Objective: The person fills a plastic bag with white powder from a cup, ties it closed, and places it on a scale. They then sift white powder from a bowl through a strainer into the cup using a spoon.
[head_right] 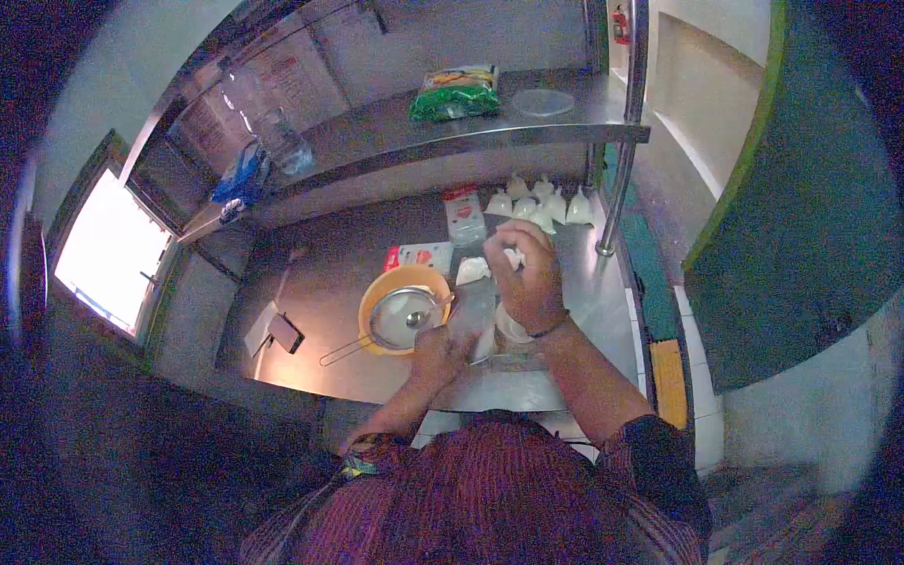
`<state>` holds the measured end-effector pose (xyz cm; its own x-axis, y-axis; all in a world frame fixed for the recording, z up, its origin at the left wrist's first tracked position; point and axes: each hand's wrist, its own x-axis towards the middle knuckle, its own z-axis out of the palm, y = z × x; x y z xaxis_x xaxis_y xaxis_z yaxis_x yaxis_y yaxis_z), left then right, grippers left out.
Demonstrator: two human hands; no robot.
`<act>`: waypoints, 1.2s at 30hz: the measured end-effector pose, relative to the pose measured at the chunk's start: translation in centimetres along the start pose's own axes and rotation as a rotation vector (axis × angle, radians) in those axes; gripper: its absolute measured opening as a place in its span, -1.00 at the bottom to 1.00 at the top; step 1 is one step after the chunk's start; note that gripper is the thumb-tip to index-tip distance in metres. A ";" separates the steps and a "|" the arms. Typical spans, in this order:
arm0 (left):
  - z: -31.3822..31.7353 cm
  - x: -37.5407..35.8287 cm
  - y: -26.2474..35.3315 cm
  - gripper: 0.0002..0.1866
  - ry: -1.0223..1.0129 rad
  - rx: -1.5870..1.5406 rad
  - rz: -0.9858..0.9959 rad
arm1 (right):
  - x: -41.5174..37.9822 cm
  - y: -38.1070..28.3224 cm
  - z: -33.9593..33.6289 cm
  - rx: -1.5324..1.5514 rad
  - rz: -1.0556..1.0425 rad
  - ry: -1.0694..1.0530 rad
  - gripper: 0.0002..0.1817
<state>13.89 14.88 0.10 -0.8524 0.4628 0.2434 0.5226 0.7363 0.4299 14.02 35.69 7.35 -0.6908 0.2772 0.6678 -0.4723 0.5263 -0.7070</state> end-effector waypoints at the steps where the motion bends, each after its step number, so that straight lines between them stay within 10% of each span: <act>1: -0.4 0.2 0.2 -0.58 -0.093 0.025 -0.064 | 0.0 0.0 -0.4 -0.072 -0.066 -0.035 -0.80; 8: 0.8 -0.3 -1.3 -0.60 -0.037 -0.135 0.019 | -2.6 0.4 -0.4 -0.262 -0.249 -0.626 -0.58; 18: 1.2 -0.9 -1.5 -0.72 0.030 -0.039 0.155 | -3.2 -0.3 0.1 -0.461 -0.355 -0.821 -0.35; 23: 0.6 -1.3 -0.1 -0.66 -0.042 -0.138 -0.021 | -3.3 0.7 -0.3 -0.253 -0.192 -0.558 0.04; 32: -0.4 -1.8 0.1 -0.59 -0.060 -0.246 0.152 | -2.7 -1.2 0.1 -0.319 0.003 -1.068 -0.46; 36: -0.7 -1.9 0.3 -0.73 -0.136 -0.569 0.024 | -1.5 -2.0 0.2 -0.217 -0.113 -0.926 -0.52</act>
<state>15.62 13.88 0.34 -0.8104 0.5633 0.1609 0.4167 0.3613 0.8341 15.87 34.07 7.70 -0.8501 -0.4809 0.2146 -0.5150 0.6743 -0.5293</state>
